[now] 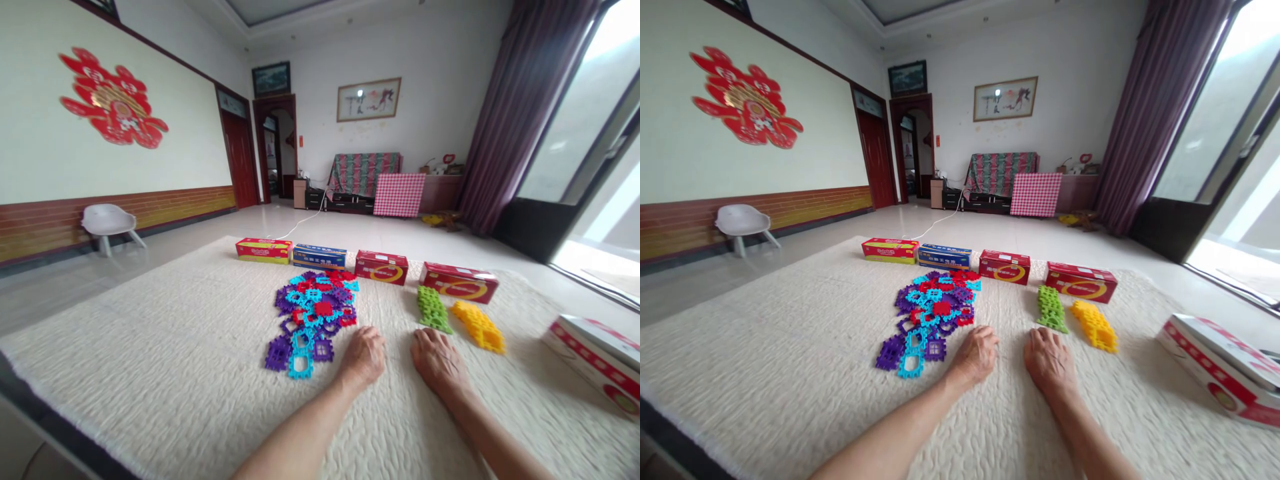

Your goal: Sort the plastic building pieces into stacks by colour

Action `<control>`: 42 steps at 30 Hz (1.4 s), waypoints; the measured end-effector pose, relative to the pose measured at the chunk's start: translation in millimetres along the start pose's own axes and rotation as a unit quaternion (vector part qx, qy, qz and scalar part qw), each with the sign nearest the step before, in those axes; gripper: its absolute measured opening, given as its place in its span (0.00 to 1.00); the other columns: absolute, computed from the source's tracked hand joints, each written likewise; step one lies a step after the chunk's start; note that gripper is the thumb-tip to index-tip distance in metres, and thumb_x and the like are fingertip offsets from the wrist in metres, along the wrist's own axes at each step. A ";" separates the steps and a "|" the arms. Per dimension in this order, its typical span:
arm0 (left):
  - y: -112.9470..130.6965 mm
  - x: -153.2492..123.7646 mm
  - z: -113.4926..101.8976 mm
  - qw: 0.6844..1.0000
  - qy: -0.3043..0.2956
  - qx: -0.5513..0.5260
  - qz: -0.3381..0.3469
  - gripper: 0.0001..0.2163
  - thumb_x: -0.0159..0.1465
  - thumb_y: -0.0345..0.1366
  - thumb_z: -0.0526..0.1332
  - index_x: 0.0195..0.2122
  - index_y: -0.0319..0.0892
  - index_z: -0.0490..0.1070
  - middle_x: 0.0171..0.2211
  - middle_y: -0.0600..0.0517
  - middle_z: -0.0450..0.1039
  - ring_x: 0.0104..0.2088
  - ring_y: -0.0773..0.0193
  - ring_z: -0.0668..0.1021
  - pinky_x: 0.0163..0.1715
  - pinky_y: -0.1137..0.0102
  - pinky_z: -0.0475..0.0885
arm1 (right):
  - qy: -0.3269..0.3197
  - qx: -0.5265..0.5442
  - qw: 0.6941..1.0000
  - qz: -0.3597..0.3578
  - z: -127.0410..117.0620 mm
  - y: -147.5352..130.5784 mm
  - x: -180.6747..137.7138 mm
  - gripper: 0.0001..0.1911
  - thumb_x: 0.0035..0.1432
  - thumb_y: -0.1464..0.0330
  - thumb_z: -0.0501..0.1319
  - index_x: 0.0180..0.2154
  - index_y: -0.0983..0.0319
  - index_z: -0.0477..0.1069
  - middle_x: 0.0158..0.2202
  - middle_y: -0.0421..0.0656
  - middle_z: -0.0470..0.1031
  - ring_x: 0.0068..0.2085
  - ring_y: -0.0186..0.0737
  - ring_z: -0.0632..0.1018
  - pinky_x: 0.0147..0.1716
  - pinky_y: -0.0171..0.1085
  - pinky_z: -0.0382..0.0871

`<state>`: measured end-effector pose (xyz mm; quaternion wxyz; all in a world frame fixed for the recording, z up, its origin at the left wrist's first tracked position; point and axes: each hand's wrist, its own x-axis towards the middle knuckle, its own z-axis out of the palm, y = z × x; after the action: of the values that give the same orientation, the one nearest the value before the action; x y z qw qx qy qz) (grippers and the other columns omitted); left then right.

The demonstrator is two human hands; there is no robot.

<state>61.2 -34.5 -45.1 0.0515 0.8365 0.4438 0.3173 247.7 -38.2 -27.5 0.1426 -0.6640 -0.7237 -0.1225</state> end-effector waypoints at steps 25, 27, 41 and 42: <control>-140.8 171.4 -53.6 0.944 -0.196 0.187 -0.188 0.21 0.65 0.49 0.47 0.53 0.52 0.69 0.57 0.45 0.65 0.57 0.45 0.67 0.56 0.49 0.59 | 0.013 0.174 0.983 -0.054 29.1 -23.3 60.2 0.13 0.58 0.74 0.52 0.38 0.61 0.74 0.41 0.46 0.74 0.41 0.42 0.72 0.44 0.38 0.60; -140.6 176.7 -50.7 0.935 -0.209 0.189 -0.214 0.23 0.64 0.53 0.46 0.54 0.53 0.69 0.58 0.44 0.64 0.58 0.43 0.67 0.55 0.48 0.59 | 0.012 0.174 0.983 -0.049 28.9 -23.8 60.3 0.12 0.58 0.74 0.52 0.37 0.61 0.74 0.41 0.46 0.74 0.41 0.42 0.72 0.44 0.38 0.60; -128.2 151.2 -59.2 0.928 -0.238 0.171 -0.229 0.21 0.64 0.47 0.47 0.54 0.50 0.68 0.56 0.46 0.65 0.55 0.49 0.70 0.54 0.55 0.64 | 0.017 0.152 0.987 -0.050 27.0 -25.3 61.4 0.12 0.57 0.74 0.53 0.38 0.61 0.75 0.41 0.46 0.75 0.41 0.41 0.72 0.43 0.38 0.60; -127.3 146.6 -60.4 0.931 -0.234 0.174 -0.221 0.20 0.64 0.46 0.47 0.53 0.50 0.68 0.56 0.46 0.66 0.54 0.50 0.71 0.54 0.55 0.64 | 0.017 0.150 0.987 -0.049 27.4 -25.2 61.7 0.13 0.57 0.74 0.53 0.38 0.61 0.75 0.41 0.46 0.75 0.41 0.42 0.72 0.43 0.38 0.60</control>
<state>-4.6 143.8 27.1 0.0759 0.7638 0.6409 0.0108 216.7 26.8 -29.9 0.2466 -0.5965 -0.7632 -0.0306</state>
